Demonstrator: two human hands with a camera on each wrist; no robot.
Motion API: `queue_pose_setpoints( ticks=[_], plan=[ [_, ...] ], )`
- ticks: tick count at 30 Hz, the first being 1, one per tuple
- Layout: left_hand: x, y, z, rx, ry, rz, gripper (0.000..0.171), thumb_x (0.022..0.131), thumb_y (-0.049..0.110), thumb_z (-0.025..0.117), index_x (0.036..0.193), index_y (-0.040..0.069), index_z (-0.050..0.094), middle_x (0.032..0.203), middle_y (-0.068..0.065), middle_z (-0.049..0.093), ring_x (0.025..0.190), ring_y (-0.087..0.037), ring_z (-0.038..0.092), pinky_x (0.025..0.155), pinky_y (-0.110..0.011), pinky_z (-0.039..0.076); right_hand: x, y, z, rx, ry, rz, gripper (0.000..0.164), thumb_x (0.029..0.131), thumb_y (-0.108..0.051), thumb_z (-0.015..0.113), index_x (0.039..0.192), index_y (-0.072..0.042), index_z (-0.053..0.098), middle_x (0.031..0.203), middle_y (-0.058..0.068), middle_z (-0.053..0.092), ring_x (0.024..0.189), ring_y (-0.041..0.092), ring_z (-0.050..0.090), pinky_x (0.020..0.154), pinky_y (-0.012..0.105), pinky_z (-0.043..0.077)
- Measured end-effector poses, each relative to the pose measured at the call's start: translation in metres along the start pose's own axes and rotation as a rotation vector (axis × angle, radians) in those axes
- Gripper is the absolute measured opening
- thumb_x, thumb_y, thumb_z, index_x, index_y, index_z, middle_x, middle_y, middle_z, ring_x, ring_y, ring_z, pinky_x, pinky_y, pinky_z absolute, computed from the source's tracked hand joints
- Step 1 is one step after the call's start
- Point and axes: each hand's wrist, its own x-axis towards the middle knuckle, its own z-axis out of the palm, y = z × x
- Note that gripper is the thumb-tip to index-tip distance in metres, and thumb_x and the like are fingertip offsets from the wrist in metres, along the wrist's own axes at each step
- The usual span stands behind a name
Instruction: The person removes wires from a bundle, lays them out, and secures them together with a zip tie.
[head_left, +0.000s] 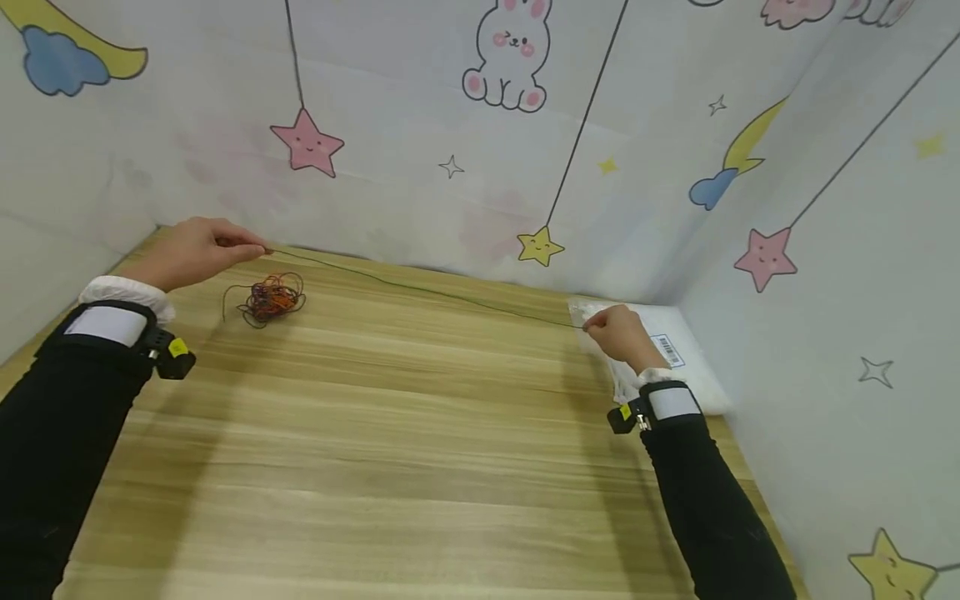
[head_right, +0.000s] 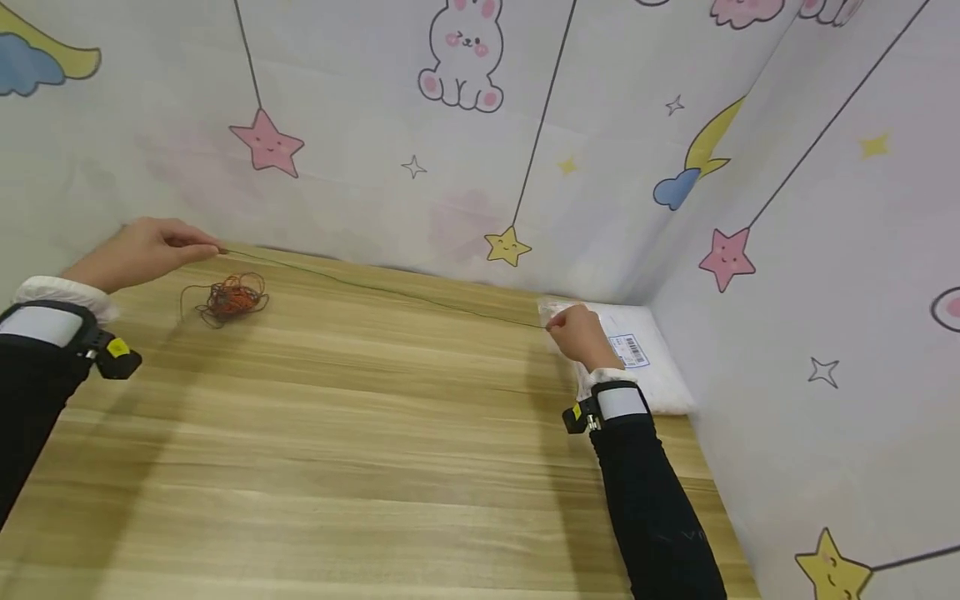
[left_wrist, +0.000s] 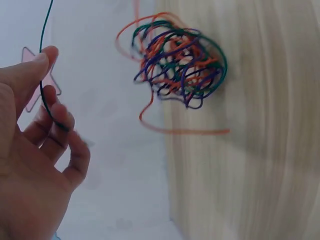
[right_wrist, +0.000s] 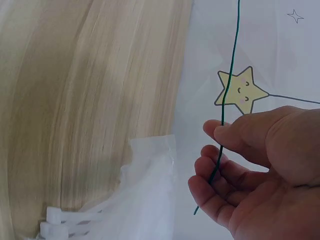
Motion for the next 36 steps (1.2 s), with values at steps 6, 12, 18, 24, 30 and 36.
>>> queue_pose_setpoints(
  ticks=[6,12,18,24,30,36],
  plan=[
    [-0.016,0.0,-0.015,0.073,-0.033,0.032,0.042,0.109,0.029,0.054,0.13,-0.005,0.068,0.13,-0.031,0.059,0.114,-0.047,0.057,0.091,-0.065,0.047,-0.013,0.0,-0.003,-0.003,-0.045,-0.034,0.024,0.103,-0.004,0.058,0.118,0.007,0.074,0.113,0.024,0.072,0.074,0.023,0.06,0.064,0.032,0.045],
    [-0.04,-0.018,-0.02,0.178,-0.094,0.046,0.028,0.108,0.011,0.056,0.125,-0.004,0.071,0.126,-0.033,0.063,0.113,-0.051,0.062,0.088,-0.065,0.05,-0.03,-0.005,-0.002,0.044,-0.112,-0.02,0.02,0.099,-0.002,0.063,0.113,0.009,0.074,0.095,0.02,0.074,0.077,0.023,0.069,0.066,0.031,0.051],
    [-0.061,-0.031,-0.015,0.243,-0.11,0.028,0.02,0.102,0.005,0.063,0.114,-0.005,0.075,0.107,-0.026,0.07,0.093,-0.041,0.068,0.074,-0.054,0.056,-0.044,-0.014,0.003,0.053,-0.167,-0.01,0.017,0.098,-0.001,0.065,0.108,0.007,0.076,0.084,0.017,0.073,0.067,0.018,0.065,0.063,0.03,0.05],
    [-0.078,-0.037,-0.003,0.316,-0.111,0.077,0.013,0.097,0.002,0.068,0.103,-0.002,0.079,0.087,-0.003,0.067,0.076,-0.019,0.064,0.063,-0.035,0.052,-0.054,-0.019,0.016,-0.09,-0.161,-0.076,0.01,0.094,-0.003,0.072,0.097,0.0,0.08,0.091,0.007,0.075,0.079,0.018,0.065,0.073,0.036,0.054],
    [-0.091,-0.046,0.01,0.323,-0.107,0.111,0.011,0.093,0.003,0.072,0.099,0.006,0.082,0.084,0.005,0.066,0.075,-0.012,0.063,0.063,-0.028,0.05,-0.069,-0.021,0.025,-0.145,-0.195,-0.054,0.008,0.091,-0.002,0.072,0.092,-0.002,0.079,0.093,0.006,0.074,0.084,0.021,0.066,0.079,0.042,0.056],
    [-0.102,-0.054,0.013,0.352,-0.138,0.108,0.011,0.093,0.005,0.073,0.099,0.009,0.082,0.09,0.001,0.071,0.083,-0.022,0.069,0.066,-0.032,0.053,-0.089,-0.015,0.025,-0.209,-0.211,-0.066,0.009,0.088,0.001,0.069,0.089,-0.004,0.077,0.092,0.005,0.071,0.084,0.021,0.063,0.078,0.043,0.055]
  ],
)
